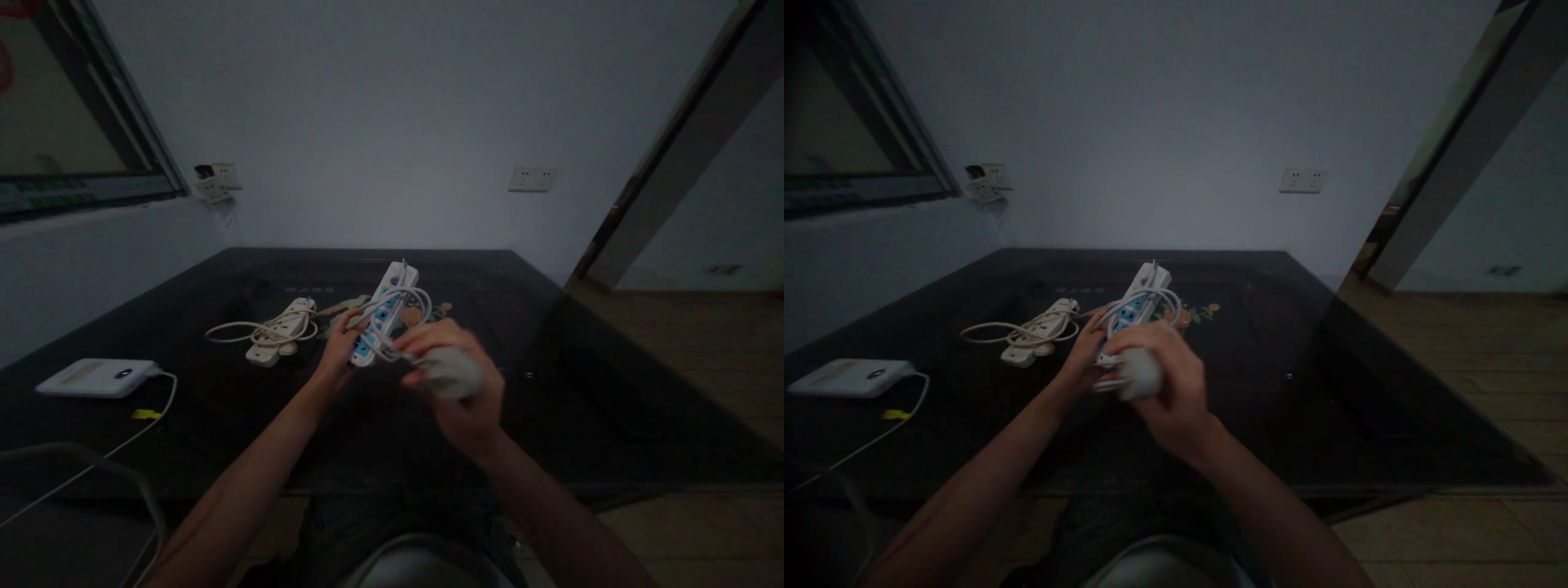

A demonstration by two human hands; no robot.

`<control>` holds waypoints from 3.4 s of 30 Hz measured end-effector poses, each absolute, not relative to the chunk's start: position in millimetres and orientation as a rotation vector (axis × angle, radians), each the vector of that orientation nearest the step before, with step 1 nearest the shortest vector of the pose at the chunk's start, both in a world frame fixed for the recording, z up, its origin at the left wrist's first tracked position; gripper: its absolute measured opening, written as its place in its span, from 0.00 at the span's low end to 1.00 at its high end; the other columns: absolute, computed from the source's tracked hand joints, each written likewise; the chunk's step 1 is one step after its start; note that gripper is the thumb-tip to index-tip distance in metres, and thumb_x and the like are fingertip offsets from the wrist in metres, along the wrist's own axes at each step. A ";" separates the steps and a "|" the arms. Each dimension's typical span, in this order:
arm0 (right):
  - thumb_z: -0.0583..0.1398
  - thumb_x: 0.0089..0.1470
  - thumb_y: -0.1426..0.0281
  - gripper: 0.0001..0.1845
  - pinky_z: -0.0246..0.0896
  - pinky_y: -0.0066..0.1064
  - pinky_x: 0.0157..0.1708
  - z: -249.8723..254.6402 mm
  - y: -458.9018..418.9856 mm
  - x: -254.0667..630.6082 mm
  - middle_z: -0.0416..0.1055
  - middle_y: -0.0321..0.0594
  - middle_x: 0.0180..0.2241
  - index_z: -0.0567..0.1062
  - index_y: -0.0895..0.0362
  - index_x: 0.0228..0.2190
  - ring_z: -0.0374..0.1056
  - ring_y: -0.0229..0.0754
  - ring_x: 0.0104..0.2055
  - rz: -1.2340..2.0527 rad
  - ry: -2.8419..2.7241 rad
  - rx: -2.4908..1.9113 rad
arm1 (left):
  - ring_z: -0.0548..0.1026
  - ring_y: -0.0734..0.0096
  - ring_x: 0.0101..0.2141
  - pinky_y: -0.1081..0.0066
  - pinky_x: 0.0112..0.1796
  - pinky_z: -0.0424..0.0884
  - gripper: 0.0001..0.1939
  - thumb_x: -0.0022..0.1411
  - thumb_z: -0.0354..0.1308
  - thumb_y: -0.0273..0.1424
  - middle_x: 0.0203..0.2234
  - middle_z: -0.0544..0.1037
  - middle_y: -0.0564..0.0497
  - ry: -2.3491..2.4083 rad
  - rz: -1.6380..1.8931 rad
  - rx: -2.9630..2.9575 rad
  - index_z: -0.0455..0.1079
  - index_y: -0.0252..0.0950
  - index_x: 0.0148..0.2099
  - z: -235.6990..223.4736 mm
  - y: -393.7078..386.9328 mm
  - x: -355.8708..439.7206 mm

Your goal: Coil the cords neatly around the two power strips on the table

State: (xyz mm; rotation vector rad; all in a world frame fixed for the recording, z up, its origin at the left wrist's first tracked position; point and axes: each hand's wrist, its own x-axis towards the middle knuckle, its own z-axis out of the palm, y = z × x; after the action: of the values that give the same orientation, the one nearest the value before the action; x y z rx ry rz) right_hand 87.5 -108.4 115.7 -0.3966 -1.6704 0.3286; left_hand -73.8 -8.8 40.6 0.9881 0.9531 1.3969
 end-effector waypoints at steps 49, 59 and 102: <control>0.63 0.51 0.60 0.17 0.63 0.39 0.46 60.7 -40.3 145.9 0.76 0.42 0.44 0.76 0.53 0.42 0.70 0.48 0.47 0.667 -1.474 -0.867 | 0.79 0.61 0.31 0.62 0.28 0.78 0.34 0.44 0.71 0.28 0.38 0.78 0.44 0.770 0.712 0.933 0.64 0.37 0.53 41.1 -18.1 -85.4; 0.62 0.51 0.64 0.14 0.64 0.39 0.46 69.9 -48.9 133.2 0.76 0.41 0.44 0.78 0.54 0.40 0.71 0.48 0.47 0.678 -1.449 -0.822 | 0.77 0.67 0.31 0.70 0.34 0.71 0.21 0.46 0.68 0.30 0.35 0.80 0.44 0.960 0.869 1.281 0.73 0.30 0.44 29.2 -18.9 -67.3; 0.58 0.54 0.69 0.04 0.61 0.28 0.27 150.4 -17.2 113.1 0.70 0.33 0.23 0.71 0.57 0.30 0.65 0.34 0.24 0.636 -1.879 -0.581 | 0.78 0.66 0.24 0.68 0.24 0.75 0.33 0.52 0.65 0.35 0.34 0.76 0.46 0.872 0.690 1.190 0.53 0.40 0.56 40.7 -35.7 -56.2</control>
State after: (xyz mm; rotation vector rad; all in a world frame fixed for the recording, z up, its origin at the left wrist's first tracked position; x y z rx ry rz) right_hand 113.1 -17.2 150.4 -0.5807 -1.8794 0.6360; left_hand -56.2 -35.7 40.7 1.1904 0.8715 0.6901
